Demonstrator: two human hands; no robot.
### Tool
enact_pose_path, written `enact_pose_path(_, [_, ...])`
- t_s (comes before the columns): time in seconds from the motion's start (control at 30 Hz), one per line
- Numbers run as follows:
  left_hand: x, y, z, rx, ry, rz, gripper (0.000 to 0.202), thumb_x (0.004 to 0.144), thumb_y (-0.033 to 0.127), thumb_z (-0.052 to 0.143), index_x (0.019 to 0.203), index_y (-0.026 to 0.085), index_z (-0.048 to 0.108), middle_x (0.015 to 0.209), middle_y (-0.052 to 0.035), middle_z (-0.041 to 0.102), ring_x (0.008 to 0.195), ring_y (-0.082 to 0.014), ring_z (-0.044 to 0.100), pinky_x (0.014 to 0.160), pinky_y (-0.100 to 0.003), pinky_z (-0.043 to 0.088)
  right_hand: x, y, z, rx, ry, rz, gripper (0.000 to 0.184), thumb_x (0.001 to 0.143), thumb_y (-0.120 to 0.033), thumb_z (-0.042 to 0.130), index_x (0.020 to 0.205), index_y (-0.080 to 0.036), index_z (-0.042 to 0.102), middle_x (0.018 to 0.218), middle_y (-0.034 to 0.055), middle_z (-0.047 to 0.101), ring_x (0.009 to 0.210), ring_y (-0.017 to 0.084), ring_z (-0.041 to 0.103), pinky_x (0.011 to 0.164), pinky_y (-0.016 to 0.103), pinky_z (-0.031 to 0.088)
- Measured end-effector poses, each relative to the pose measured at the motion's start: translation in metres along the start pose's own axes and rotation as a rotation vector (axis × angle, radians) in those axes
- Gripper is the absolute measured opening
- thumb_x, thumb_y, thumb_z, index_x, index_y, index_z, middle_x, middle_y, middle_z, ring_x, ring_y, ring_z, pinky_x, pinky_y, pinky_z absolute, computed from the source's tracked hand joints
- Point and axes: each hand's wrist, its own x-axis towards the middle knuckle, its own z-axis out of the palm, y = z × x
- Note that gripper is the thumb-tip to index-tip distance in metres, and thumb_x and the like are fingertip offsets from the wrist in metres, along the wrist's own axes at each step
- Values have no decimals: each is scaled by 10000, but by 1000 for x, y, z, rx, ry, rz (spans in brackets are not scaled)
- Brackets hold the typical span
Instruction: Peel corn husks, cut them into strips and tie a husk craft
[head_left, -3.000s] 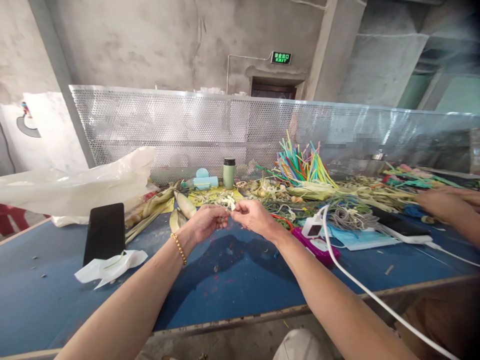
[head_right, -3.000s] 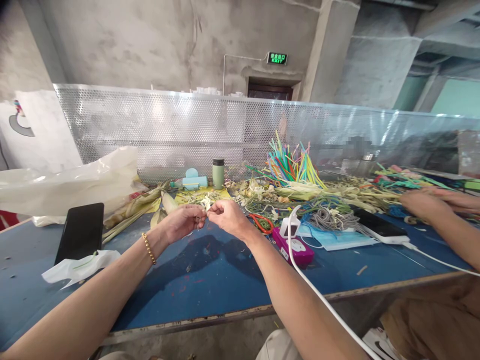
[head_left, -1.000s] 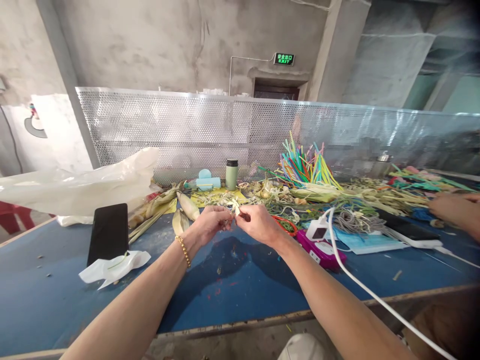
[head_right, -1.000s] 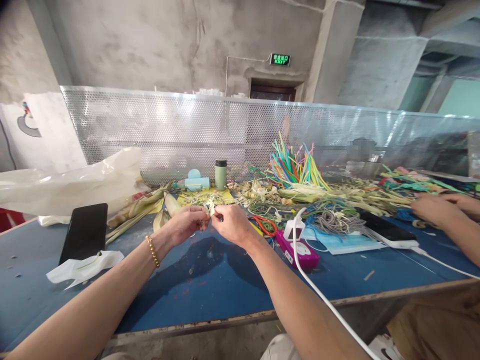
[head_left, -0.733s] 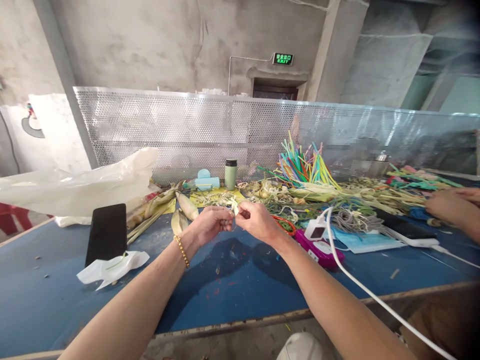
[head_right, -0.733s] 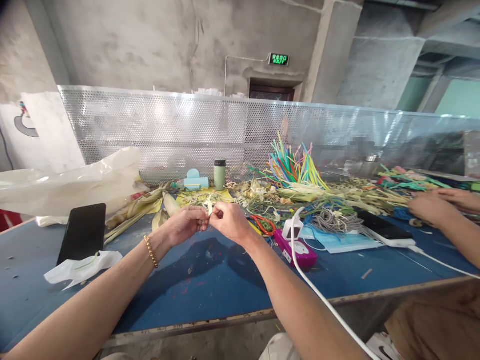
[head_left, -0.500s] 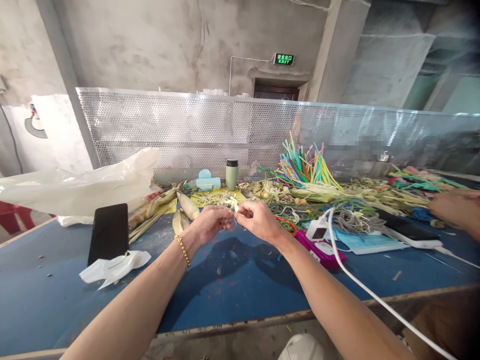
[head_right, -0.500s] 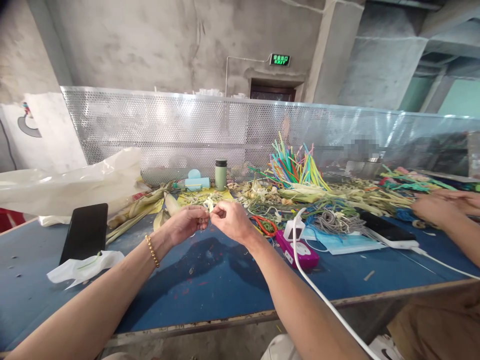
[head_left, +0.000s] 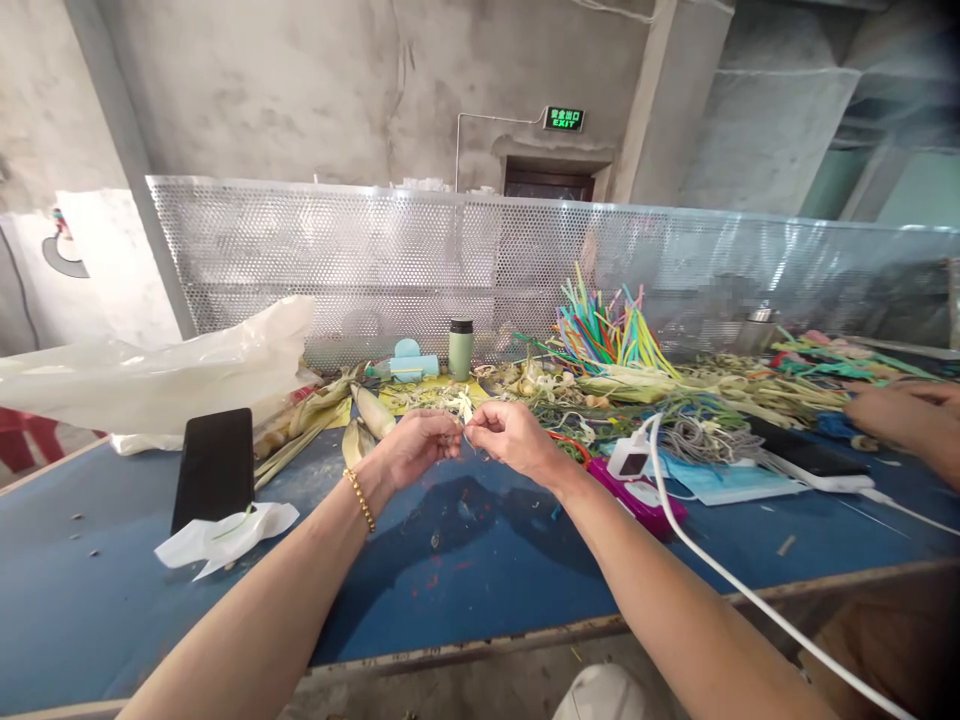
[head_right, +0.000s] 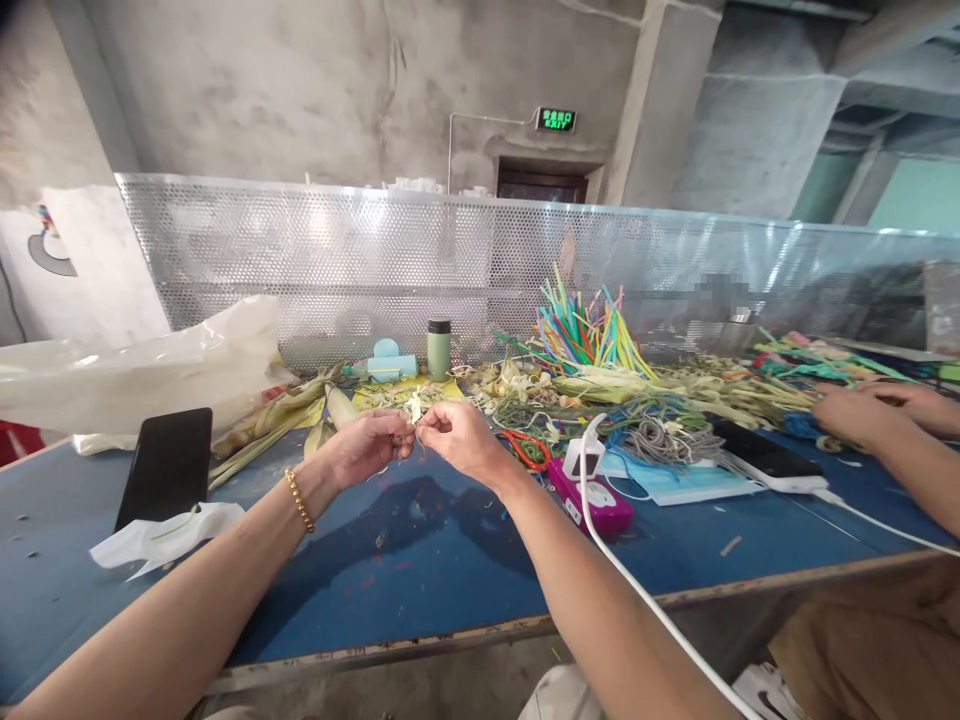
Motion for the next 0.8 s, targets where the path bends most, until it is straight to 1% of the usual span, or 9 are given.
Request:
enact_pose_path(0.1, [0, 0, 0, -3, -18, -3, 56, 615, 103, 681, 586, 114, 634, 579, -26, 565, 579, -116, 525, 574, -251, 430, -1, -1, 0, 30, -6, 12, 97, 749, -205, 580, 662, -165, 583, 508, -42, 523, 456, 88, 442, 492, 219, 354])
enact_pose_path(0.2, [-1, 0, 1, 22, -27, -7, 54, 620, 110, 678, 594, 113, 631, 584, -28, 568, 579, -118, 524, 579, -258, 427, -1, -1, 1, 12, 25, 8, 69, 701, -162, 570, 633, -171, 561, 485, -58, 489, 458, 86, 430, 488, 215, 335])
enact_pose_path(0.33, [-2, -1, 3, 60, -93, -22, 46, 623, 109, 668, 603, 114, 626, 590, -28, 567, 572, -116, 517, 572, -258, 413, 1, 4, 0, 4, 48, 29, 62, 653, -147, 574, 611, -176, 538, 463, -75, 450, 431, 74, 397, 453, 206, 305])
enact_pose_path(0.4, [-2, -1, 3, 45, -96, -26, 60, 624, 116, 674, 598, 116, 621, 591, -24, 557, 577, -114, 510, 566, -253, 407, 1, 4, -1, 55, 40, 71, 61, 677, -189, 591, 640, -179, 543, 452, -78, 448, 401, 73, 386, 422, 204, 295])
enact_pose_path(0.47, [-2, 0, 2, 28, -66, -23, 70, 623, 126, 686, 598, 115, 622, 593, -19, 548, 575, -108, 497, 563, -250, 406, 1, 2, -2, 100, 20, 120, 101, 727, -256, 597, 677, -176, 560, 461, -67, 472, 386, 78, 393, 400, 206, 298])
enact_pose_path(0.57, [0, 0, 1, 41, -12, -2, 79, 608, 131, 698, 592, 112, 622, 575, -14, 535, 559, -102, 480, 548, -247, 394, -1, -2, -3, 60, -11, 158, 180, 783, -306, 560, 682, -161, 589, 472, -43, 492, 401, 88, 413, 401, 210, 305])
enact_pose_path(0.67, [1, -1, 0, 97, 25, 12, 80, 595, 131, 692, 581, 117, 615, 558, -12, 529, 544, -102, 477, 527, -245, 373, -1, -3, -1, -86, 0, 102, 176, 755, -246, 547, 602, -160, 560, 457, -47, 446, 436, 82, 388, 432, 206, 283])
enact_pose_path(0.73, [1, -1, 1, 143, 30, 13, 72, 589, 127, 679, 574, 121, 609, 551, -9, 527, 529, -98, 469, 524, -246, 370, 0, -1, 1, -182, 46, 30, 160, 698, -190, 560, 550, -166, 502, 476, -51, 426, 478, 77, 372, 460, 203, 271])
enact_pose_path(0.8, [1, -2, 1, 178, 27, 21, 68, 588, 129, 670, 568, 125, 604, 545, -6, 524, 517, -94, 460, 521, -246, 366, 0, 0, 2, -228, 74, -20, 151, 665, -158, 552, 541, -171, 466, 499, -51, 430, 508, 77, 372, 480, 199, 275])
